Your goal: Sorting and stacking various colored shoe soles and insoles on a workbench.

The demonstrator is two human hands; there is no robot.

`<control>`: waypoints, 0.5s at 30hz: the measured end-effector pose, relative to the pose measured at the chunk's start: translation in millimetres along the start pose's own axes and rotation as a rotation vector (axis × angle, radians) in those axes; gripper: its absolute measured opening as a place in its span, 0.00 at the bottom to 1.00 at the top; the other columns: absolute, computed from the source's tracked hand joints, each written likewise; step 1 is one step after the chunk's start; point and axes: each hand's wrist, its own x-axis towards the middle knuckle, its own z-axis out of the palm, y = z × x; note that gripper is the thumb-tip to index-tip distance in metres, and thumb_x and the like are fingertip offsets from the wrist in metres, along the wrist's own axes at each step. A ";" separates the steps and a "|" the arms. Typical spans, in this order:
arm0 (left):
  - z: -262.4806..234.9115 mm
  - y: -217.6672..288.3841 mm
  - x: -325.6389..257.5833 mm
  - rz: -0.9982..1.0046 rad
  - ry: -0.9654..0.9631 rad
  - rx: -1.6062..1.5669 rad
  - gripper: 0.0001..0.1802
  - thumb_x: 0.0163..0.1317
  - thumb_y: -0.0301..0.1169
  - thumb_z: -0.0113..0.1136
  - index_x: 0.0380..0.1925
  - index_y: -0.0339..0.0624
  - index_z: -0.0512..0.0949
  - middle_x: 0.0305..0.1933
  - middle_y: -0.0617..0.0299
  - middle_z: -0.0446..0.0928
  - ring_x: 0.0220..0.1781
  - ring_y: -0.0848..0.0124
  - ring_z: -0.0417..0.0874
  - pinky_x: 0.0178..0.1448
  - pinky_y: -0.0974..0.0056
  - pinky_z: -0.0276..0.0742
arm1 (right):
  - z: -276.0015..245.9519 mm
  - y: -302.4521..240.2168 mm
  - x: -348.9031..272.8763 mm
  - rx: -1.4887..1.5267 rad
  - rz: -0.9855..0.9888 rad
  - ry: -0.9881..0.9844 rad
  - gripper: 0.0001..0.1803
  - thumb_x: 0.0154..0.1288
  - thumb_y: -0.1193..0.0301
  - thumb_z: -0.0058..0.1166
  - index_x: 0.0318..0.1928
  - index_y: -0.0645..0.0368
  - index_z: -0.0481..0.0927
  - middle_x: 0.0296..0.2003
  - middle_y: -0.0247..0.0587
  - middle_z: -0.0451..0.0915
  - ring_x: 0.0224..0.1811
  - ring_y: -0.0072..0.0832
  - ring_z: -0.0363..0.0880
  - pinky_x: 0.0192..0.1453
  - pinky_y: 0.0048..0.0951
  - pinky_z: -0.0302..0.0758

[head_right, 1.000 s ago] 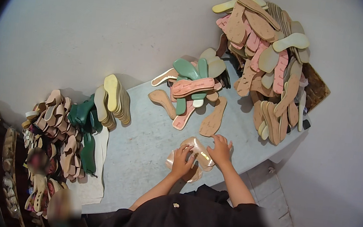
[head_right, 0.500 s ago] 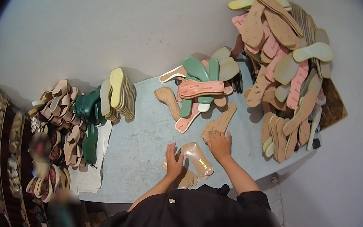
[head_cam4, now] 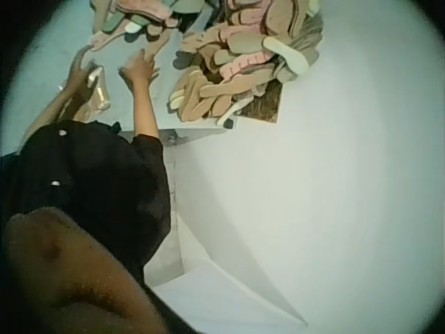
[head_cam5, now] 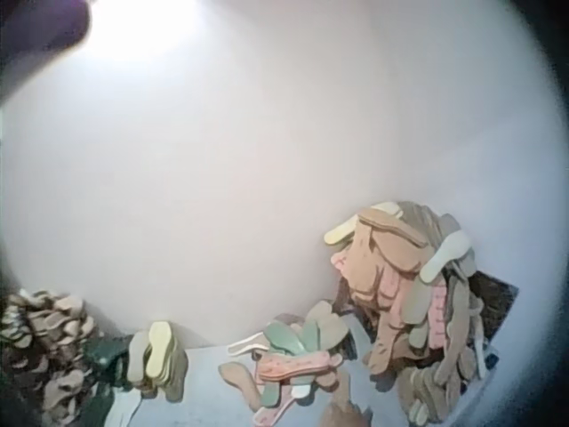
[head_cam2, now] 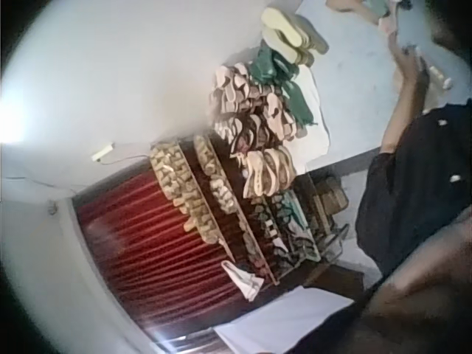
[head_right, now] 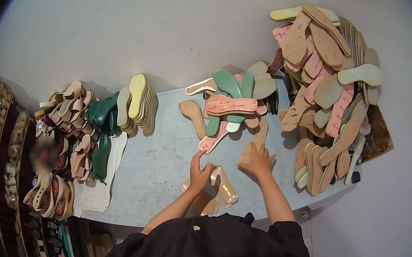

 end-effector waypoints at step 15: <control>-5.1 27.5 7.9 0.039 -0.106 0.007 0.26 0.50 0.27 0.59 0.51 0.36 0.68 0.51 0.48 0.70 0.56 0.55 0.69 0.60 0.57 0.62 | -9.4 26.6 -37.0 0.453 -0.142 0.627 0.28 0.42 0.58 0.65 0.44 0.58 0.74 0.44 0.41 0.75 0.50 0.41 0.71 0.60 0.49 0.58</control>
